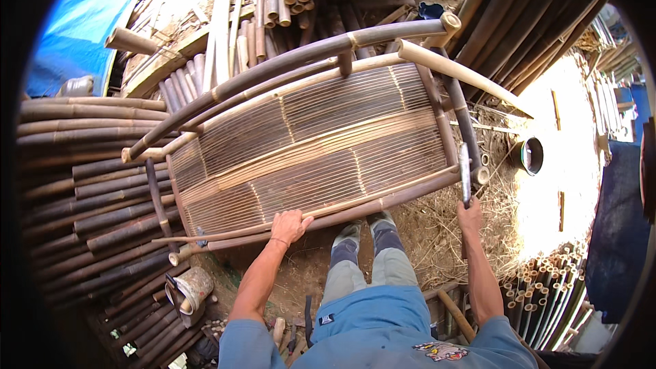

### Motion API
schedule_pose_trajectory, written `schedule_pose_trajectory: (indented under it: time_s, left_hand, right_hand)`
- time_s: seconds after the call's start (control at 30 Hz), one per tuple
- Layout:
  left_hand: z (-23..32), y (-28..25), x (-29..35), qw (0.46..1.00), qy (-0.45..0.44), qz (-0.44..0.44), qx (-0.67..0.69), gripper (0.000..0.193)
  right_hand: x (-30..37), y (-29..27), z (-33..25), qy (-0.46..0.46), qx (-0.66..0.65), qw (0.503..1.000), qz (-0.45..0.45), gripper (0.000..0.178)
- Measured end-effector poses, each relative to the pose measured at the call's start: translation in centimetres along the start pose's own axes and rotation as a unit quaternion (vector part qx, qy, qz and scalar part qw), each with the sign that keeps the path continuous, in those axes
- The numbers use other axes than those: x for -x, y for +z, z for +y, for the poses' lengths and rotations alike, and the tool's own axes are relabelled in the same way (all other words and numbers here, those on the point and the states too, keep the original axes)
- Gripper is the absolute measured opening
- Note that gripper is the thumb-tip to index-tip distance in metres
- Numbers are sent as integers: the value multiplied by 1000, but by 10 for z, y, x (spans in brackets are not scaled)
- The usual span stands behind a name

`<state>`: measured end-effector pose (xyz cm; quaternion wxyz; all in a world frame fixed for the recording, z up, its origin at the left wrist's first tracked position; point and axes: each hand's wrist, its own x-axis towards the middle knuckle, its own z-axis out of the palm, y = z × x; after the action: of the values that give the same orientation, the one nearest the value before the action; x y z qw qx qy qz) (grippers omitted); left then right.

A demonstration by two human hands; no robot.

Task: The person uses a knife to split and smooth thin bamboo strips, then sits on the ground to weave them into a bamboo mat. The person inserts the strips into the mat's frame and presses them into place.

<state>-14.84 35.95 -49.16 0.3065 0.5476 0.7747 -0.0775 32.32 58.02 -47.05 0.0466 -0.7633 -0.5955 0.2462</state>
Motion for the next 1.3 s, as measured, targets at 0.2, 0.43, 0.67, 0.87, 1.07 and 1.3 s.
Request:
schedule_pose_trajectory:
  time_s: [0.2, 0.43, 0.67, 0.87, 1.07, 1.3]
  left_hand:
    - [-32, 39, -71, 988, -71, -39, -134, 42]
    - [-54, 86, -172, 985, -131, -30, -111, 29]
    - [-78, 83, -253, 994, -84, -65, -14, 36]
    - [-86, 46, -305, 983, 16, 98, 155, 51]
    - [-171, -25, -403, 964, -32, 263, -30, 63]
    - [-190, -32, -456, 983, -28, 177, 31, 57]
  right_hand:
    - [-54, 116, -18, -205, 20, 979, -7, 69]
    - [-125, 184, -51, -401, 133, 890, -173, 80]
    - [-139, 260, -80, -534, 221, 776, -252, 52]
    - [-138, 280, -106, -492, 230, 818, -191, 62]
    - [-203, 253, -181, -333, 48, 942, 5, 63]
    - [-242, 293, -234, -333, 62, 941, -18, 61]
